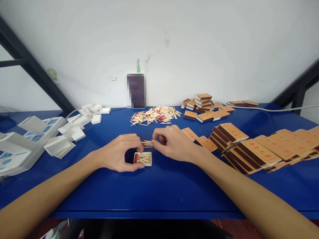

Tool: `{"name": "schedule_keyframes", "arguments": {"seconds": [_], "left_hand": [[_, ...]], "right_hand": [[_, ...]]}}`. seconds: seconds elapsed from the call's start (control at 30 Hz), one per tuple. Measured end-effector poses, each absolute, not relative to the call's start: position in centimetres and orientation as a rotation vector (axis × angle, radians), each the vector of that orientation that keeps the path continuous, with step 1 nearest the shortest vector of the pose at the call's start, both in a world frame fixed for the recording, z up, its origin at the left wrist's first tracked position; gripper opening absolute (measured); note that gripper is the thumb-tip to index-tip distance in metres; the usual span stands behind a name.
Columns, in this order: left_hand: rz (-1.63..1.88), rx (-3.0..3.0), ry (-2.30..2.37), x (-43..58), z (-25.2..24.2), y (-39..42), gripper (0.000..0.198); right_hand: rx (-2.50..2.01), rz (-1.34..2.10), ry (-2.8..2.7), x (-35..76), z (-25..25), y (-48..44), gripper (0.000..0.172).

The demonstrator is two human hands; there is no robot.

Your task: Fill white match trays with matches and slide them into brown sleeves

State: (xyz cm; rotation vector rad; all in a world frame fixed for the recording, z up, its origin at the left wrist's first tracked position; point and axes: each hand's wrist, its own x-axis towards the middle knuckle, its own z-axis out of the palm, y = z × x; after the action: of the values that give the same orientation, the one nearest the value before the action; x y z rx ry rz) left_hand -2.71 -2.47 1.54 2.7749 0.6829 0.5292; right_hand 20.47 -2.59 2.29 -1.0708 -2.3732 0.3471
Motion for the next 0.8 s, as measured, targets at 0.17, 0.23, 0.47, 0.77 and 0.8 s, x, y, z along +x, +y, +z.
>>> {"name": "schedule_keyframes", "arguments": {"seconds": [0.17, 0.23, 0.47, 0.77, 0.8], "left_hand": [[0.536, 2.68, 0.652, -2.3, 1.7, -2.9, 0.024], [0.526, 2.67, 0.643, -2.3, 1.7, -2.9, 0.023], [0.51, 2.606, 0.643, -2.4, 1.4, -2.8, 0.023], [0.451, 2.747, 0.747, -3.2, 1.5, -1.8, 0.039], [0.452, 2.753, 0.754, -3.2, 1.6, -1.8, 0.041]], "right_hand": [[-0.875, 0.363, -2.443, 20.4, 0.4, -1.7, 0.004], [-0.88, 0.385, -2.461, 20.2, -0.1, -1.6, 0.005], [-0.919, 0.473, -2.383, 19.7, -0.6, -1.1, 0.005], [-0.828, 0.417, -2.392, 19.6, -0.6, -1.1, 0.009], [-0.821, 0.421, -2.399, 19.7, -0.5, -1.1, 0.009]]}}
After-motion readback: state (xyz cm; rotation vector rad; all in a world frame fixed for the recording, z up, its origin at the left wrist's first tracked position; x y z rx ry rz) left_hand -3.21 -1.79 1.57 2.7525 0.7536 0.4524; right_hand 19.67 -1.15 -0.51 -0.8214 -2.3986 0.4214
